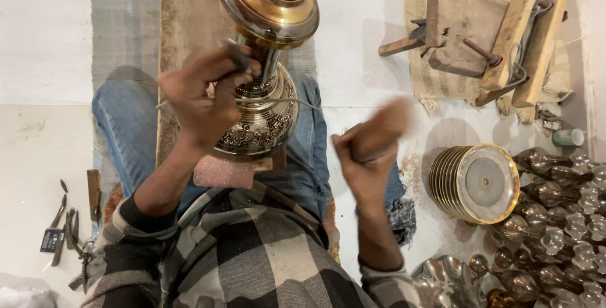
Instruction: The person sits on the floor and uses a wooden mallet to strike a metal chisel held against a brass lamp base, creating engraved patterns. The person repeatedly repositions the chisel and strikes it to continue the design.
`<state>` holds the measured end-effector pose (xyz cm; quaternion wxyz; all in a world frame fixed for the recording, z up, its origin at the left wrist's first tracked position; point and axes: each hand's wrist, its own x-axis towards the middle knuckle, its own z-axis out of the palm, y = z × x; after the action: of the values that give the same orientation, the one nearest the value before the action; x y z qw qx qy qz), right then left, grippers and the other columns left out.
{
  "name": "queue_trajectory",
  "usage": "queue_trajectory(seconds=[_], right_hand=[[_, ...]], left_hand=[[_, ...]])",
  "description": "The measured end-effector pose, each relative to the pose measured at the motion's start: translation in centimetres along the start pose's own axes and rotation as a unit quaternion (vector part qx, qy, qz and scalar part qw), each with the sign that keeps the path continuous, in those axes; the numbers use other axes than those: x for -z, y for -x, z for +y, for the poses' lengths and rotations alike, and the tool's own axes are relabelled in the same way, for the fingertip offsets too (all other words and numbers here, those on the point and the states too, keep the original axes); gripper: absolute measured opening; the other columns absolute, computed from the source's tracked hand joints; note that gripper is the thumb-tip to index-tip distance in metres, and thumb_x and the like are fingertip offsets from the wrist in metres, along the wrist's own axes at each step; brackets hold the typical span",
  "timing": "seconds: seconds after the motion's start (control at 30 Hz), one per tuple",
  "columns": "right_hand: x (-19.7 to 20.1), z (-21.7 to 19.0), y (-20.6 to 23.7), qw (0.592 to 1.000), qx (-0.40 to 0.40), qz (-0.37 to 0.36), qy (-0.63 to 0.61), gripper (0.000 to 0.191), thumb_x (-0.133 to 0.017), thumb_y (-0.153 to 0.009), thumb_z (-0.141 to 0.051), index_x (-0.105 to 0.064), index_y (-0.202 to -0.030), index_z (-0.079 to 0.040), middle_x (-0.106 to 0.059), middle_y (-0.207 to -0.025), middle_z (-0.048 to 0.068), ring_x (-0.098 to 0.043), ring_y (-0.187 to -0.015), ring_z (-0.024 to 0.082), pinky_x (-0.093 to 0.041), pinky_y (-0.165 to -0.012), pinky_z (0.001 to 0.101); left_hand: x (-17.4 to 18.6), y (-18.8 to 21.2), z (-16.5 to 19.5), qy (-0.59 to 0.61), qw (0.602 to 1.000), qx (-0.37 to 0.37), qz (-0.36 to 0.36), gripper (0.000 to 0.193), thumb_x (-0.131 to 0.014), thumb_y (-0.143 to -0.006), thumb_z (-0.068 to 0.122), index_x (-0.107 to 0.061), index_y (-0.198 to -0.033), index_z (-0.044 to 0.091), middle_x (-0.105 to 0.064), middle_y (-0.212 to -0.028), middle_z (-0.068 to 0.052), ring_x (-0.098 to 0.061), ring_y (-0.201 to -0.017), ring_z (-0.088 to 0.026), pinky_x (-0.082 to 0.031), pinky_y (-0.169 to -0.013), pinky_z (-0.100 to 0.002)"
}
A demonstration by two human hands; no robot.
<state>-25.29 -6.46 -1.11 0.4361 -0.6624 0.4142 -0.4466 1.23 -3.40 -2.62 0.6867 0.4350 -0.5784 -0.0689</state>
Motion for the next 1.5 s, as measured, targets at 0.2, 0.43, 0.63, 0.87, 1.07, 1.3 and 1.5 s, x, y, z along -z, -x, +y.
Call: queue_trajectory(seconds=[0.2, 0.43, 0.63, 0.87, 1.07, 1.3, 1.5], right_hand=[[-8.7, 6.0, 5.4, 0.971, 0.018, 0.060, -0.232, 0.023, -0.072, -0.097, -0.005, -0.053, -0.109, -0.009, -0.068, -0.090, 0.009, -0.069, -0.076, 0.017, -0.063, -0.069, 0.0305], [-6.8, 6.8, 4.4, 0.993, 0.078, 0.014, -0.086, 0.020, -0.078, -0.093, -0.006, -0.058, -0.097, -0.004, -0.066, -0.067, 0.002, -0.065, -0.049, 0.009, -0.052, -0.045, 0.0255], [-0.7, -0.2, 2.8, 0.988, 0.101, -0.058, 0.101, 0.017, -0.078, -0.087, -0.004, -0.060, -0.090, -0.004, -0.062, -0.066, 0.003, -0.062, -0.053, 0.009, -0.050, -0.050, 0.0238], [1.0, -6.2, -2.2, 0.941, 0.219, -0.137, 0.218, 0.036, -0.080, -0.081, -0.003, -0.064, -0.112, 0.002, -0.068, -0.071, 0.004, -0.065, -0.056, 0.009, -0.049, -0.051, 0.0258], [2.2, -9.1, -4.2, 0.879, 0.215, -0.185, 0.383, 0.040, -0.077, -0.073, -0.003, -0.061, -0.109, -0.002, -0.066, -0.076, 0.012, -0.067, -0.063, 0.025, -0.051, -0.059, 0.0355], [1.9, -9.6, -4.9, 0.869, 0.192, -0.202, 0.409, 0.041, -0.075, -0.073, -0.005, -0.058, -0.109, 0.001, -0.066, -0.082, 0.018, -0.068, -0.070, 0.033, -0.053, -0.064, 0.0416], [2.3, -9.4, -4.8, 0.856, 0.189, -0.220, 0.428, 0.040, -0.076, -0.071, -0.005, -0.058, -0.106, 0.000, -0.066, -0.079, 0.017, -0.068, -0.067, 0.033, -0.052, -0.062, 0.0420]], left_hand=[[0.7, 0.1, 0.1, 0.062, 0.997, 0.041, -0.027, 0.024, -0.065, -0.101, -0.007, -0.068, -0.123, 0.003, -0.077, -0.103, -0.012, -0.080, -0.091, -0.020, -0.069, -0.082, -0.029], [-0.2, 0.6, -1.9, -0.170, 0.979, -0.089, -0.066, 0.032, -0.065, -0.090, -0.006, -0.077, -0.115, 0.010, -0.083, -0.084, -0.003, -0.069, -0.052, -0.009, -0.055, -0.045, -0.024], [0.0, 0.6, -2.6, -0.139, 0.972, -0.172, -0.081, 0.039, -0.056, -0.097, -0.007, -0.065, -0.130, 0.013, -0.079, -0.103, -0.006, -0.078, -0.083, -0.019, -0.063, -0.067, -0.029], [-0.3, 0.5, -3.2, -0.148, 0.973, -0.142, -0.106, 0.038, -0.060, -0.082, -0.009, -0.072, -0.111, 0.012, -0.072, -0.078, -0.006, -0.067, -0.061, -0.016, -0.054, -0.054, -0.034], [-0.2, 0.3, -2.6, -0.141, 0.975, -0.140, -0.095, 0.045, -0.058, -0.072, -0.010, -0.076, -0.110, 0.008, -0.071, -0.074, -0.006, -0.066, -0.059, -0.016, -0.054, -0.055, -0.036], [-0.2, -0.1, -2.2, -0.122, 0.977, -0.151, -0.090, 0.046, -0.057, -0.077, -0.009, -0.072, -0.116, 0.009, -0.073, -0.081, -0.006, -0.068, -0.064, -0.015, -0.058, -0.060, -0.035], [-0.4, 0.5, -3.2, -0.144, 0.974, -0.147, -0.098, 0.046, -0.055, -0.078, -0.007, -0.074, -0.117, 0.010, -0.068, -0.069, -0.002, -0.059, -0.053, -0.011, -0.055, -0.051, -0.031]])
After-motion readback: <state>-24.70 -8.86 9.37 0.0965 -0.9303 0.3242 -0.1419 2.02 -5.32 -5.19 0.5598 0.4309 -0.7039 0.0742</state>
